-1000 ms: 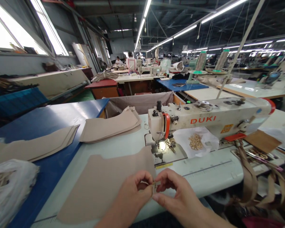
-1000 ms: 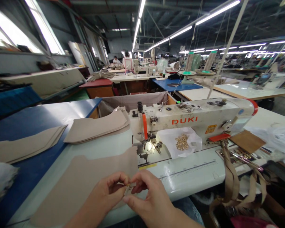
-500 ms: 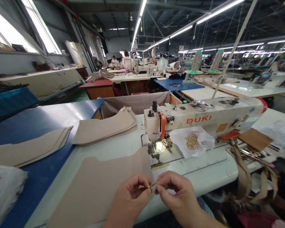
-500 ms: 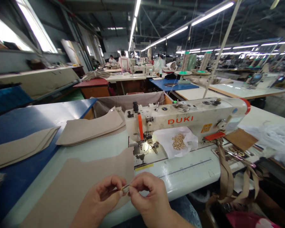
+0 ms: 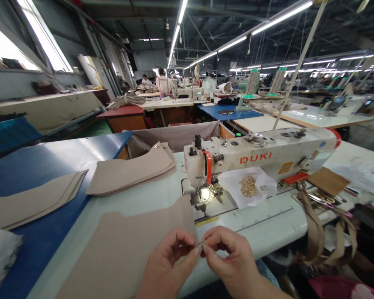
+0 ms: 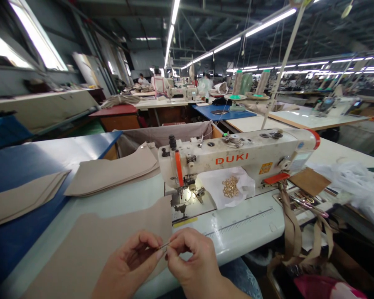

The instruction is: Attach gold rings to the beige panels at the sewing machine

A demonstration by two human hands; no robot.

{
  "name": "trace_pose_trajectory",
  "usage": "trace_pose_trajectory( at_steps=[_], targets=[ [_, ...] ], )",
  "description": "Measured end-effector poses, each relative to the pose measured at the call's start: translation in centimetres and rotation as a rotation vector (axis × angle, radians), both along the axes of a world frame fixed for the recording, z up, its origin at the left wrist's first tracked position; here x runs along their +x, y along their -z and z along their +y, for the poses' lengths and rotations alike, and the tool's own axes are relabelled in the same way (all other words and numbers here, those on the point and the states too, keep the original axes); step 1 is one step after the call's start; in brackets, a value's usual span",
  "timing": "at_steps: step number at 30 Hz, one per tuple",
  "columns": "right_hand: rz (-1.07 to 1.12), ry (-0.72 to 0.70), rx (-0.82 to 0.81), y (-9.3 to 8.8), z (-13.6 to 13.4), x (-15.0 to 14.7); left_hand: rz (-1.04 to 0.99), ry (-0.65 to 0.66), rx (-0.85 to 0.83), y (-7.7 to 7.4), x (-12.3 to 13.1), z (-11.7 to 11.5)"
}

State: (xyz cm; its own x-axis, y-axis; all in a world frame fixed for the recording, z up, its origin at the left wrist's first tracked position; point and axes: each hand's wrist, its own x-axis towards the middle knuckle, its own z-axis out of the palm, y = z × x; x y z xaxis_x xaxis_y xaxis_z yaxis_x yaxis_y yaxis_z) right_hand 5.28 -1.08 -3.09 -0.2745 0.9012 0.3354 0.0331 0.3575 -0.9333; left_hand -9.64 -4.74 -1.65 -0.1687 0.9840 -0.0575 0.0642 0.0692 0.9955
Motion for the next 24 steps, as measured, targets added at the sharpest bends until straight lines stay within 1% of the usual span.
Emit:
trace_pose_trajectory(
  at_steps=[3, 6, 8, 9, 12, 15, 18, 21, 22, 24],
  targets=[
    [0.016, -0.081, -0.142, 0.0, 0.1, 0.2, 0.112, -0.014, 0.043, -0.1, 0.2, -0.1],
    [0.063, -0.158, -0.307, 0.0, 0.2, 0.5, 0.172, -0.028, 0.071, -0.1, 0.2, -0.2],
    [0.113, -0.195, -0.377, -0.1, 0.4, 0.6, 0.198, -0.043, 0.09, -0.1, 0.3, -0.3],
    [0.116, -0.211, -0.387, -0.1, 0.5, 0.6, 0.208, -0.047, 0.095, -0.2, 0.3, -0.4],
    [0.01, -0.235, -0.338, -0.5, 0.8, 0.8, 0.229, -0.055, 0.1, -0.3, 0.4, -0.4],
    [-0.108, -0.229, -0.272, -1.1, 1.0, 1.0, 0.244, -0.065, 0.102, -0.1, 0.4, -0.3],
    [-0.231, -0.205, -0.161, -1.4, 1.0, 1.2, 0.279, -0.038, 0.041, -0.1, 0.0, -0.2],
    [-0.341, -0.184, -0.003, -1.3, 1.1, 1.3, 0.376, 0.0, -0.02, -0.4, -0.7, -0.1],
    [-0.364, -0.171, 0.029, -1.1, 1.2, 1.3, 0.412, 0.012, -0.024, -0.6, -1.0, 0.0],
    [-0.384, -0.133, 0.034, -0.8, 1.6, 1.2, 0.46, 0.041, -0.027, -1.0, -1.7, 0.6]
  ],
)
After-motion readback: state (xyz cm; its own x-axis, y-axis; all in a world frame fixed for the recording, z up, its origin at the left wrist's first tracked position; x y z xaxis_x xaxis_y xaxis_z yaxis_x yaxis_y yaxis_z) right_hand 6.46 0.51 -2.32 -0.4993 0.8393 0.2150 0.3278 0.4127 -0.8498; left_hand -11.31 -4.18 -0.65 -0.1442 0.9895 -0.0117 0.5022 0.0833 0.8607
